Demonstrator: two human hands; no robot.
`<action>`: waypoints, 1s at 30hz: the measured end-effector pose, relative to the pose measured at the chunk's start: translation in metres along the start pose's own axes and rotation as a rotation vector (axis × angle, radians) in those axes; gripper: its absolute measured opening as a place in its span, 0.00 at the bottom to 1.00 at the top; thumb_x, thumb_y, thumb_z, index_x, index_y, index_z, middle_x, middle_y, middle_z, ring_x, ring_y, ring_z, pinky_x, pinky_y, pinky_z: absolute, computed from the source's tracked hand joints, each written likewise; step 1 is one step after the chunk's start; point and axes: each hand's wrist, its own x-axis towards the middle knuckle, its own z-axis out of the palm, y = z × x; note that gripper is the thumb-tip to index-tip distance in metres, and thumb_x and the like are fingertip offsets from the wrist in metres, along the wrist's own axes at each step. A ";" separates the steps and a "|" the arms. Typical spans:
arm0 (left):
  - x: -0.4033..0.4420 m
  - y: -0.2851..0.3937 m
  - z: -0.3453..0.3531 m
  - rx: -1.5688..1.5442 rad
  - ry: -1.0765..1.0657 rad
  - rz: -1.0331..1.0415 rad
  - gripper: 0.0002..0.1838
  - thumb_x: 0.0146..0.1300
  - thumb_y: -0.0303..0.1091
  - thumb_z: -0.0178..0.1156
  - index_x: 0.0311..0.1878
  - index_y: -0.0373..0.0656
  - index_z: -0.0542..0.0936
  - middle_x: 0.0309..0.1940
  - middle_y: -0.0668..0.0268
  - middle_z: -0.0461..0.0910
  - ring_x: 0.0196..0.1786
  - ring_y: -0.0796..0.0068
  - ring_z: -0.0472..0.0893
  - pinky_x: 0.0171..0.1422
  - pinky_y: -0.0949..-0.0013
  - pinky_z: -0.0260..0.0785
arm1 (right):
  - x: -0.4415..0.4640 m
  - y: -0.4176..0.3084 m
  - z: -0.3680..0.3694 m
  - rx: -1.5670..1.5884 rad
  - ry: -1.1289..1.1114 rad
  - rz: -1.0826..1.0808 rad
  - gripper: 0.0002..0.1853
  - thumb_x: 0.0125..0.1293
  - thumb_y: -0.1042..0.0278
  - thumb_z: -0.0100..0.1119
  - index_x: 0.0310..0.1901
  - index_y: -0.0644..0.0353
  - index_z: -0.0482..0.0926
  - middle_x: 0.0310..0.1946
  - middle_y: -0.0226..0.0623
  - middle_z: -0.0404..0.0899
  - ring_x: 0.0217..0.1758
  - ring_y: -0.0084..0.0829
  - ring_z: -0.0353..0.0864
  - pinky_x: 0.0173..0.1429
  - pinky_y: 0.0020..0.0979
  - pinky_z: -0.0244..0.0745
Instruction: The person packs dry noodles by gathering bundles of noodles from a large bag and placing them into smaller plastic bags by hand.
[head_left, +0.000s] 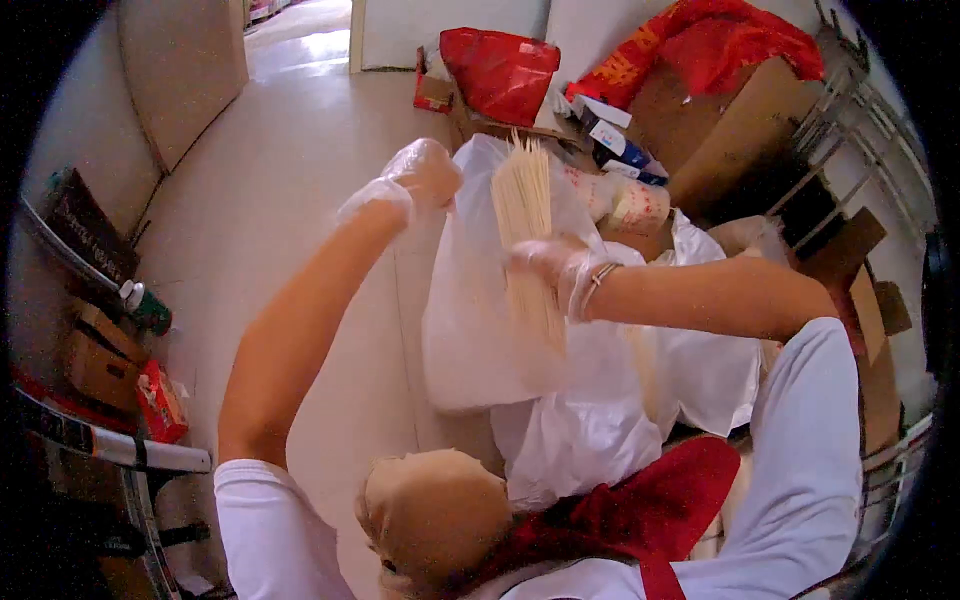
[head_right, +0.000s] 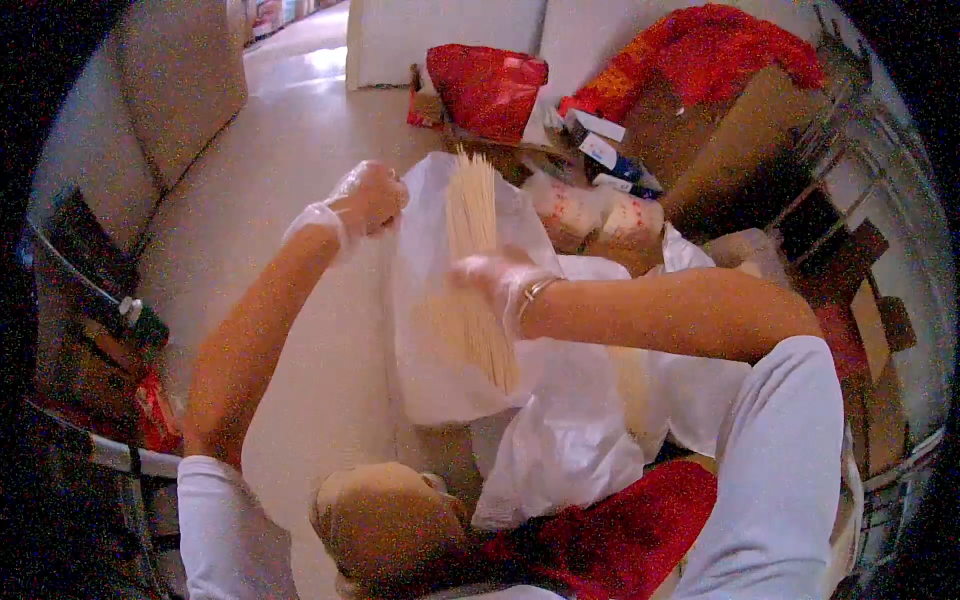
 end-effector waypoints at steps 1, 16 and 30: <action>-0.001 0.003 -0.001 -0.140 -0.003 -0.090 0.04 0.42 0.28 0.60 0.16 0.43 0.79 0.19 0.63 0.77 0.23 0.70 0.79 0.28 0.69 0.72 | 0.002 0.004 0.001 -0.074 0.076 0.033 0.16 0.49 0.68 0.61 0.41 0.63 0.74 0.32 0.40 0.77 0.33 0.37 0.79 0.37 0.40 0.77; 0.010 -0.027 0.033 0.283 0.121 0.217 0.05 0.48 0.30 0.56 0.27 0.44 0.81 0.25 0.63 0.79 0.31 0.67 0.79 0.34 0.69 0.71 | 0.051 -0.020 -0.016 -0.384 -0.161 0.308 0.36 0.55 0.48 0.59 0.60 0.59 0.60 0.66 0.46 0.49 0.69 0.43 0.46 0.69 0.44 0.42; -0.024 0.091 -0.038 -0.736 0.183 -0.507 0.17 0.59 0.43 0.52 0.43 0.41 0.78 0.22 0.71 0.72 0.21 0.83 0.67 0.24 0.78 0.59 | 0.005 0.021 -0.309 0.381 -0.148 -0.330 0.22 0.61 0.53 0.53 0.52 0.59 0.73 0.49 0.38 0.76 0.56 0.32 0.72 0.61 0.34 0.65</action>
